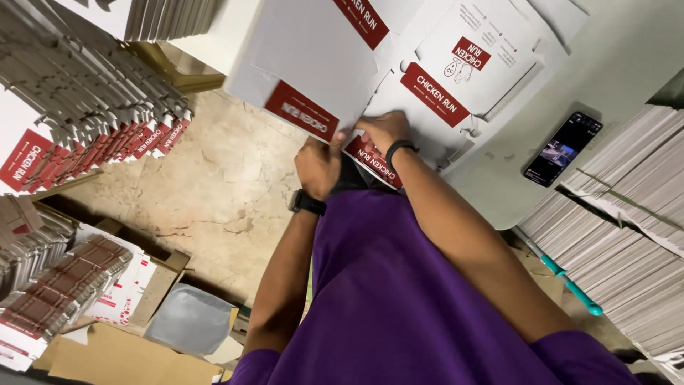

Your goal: Assembling cardboard boxes by tearing off waste material and folding pre-cut sheets.

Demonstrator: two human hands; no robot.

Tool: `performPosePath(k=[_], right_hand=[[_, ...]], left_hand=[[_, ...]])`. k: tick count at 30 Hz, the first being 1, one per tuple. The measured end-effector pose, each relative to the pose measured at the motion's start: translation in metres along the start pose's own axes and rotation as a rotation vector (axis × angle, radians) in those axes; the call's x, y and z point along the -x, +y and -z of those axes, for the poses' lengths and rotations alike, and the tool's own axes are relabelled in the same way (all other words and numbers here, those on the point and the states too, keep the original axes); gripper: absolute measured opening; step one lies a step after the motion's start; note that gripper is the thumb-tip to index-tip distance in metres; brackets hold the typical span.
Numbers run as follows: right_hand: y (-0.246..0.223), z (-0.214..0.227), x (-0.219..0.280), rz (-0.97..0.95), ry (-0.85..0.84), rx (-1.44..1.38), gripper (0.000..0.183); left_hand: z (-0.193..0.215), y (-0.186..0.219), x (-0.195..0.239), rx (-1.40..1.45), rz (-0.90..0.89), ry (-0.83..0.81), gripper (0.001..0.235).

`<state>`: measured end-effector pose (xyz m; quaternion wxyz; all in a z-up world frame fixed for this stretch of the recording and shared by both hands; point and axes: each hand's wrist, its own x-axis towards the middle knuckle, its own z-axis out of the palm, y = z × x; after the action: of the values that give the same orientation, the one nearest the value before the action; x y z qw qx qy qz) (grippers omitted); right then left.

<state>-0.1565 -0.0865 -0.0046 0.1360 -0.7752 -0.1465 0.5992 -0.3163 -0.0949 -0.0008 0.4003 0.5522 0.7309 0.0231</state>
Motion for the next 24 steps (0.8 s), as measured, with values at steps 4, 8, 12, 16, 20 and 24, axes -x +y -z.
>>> performPosePath(k=[4, 8, 12, 16, 20, 24], right_hand=[[-0.016, 0.002, 0.016, -0.01, -0.009, 0.016, 0.052], [-0.008, 0.002, 0.01, 0.004, -0.024, 0.058, 0.055], [0.011, 0.001, -0.003, 0.061, -0.017, 0.087, 0.055], [0.01, 0.006, 0.012, 0.096, -0.018, 0.139, 0.055], [0.009, 0.005, 0.02, 0.14, -0.076, 0.258, 0.054], [0.0, 0.005, 0.026, 0.107, -0.109, 0.424, 0.058]], left_hand=[[0.006, -0.014, -0.021, 0.205, -0.009, -0.013, 0.054], [-0.021, -0.042, -0.017, 0.26, 0.142, -0.039, 0.063], [-0.026, -0.03, 0.006, 0.404, 0.221, -0.269, 0.065], [-0.056, -0.053, -0.009, 0.526, 0.176, -0.317, 0.037], [-0.044, -0.047, -0.018, 0.297, 0.166, -0.288, 0.04], [-0.027, -0.037, -0.021, 0.283, 0.183, -0.339, 0.044]])
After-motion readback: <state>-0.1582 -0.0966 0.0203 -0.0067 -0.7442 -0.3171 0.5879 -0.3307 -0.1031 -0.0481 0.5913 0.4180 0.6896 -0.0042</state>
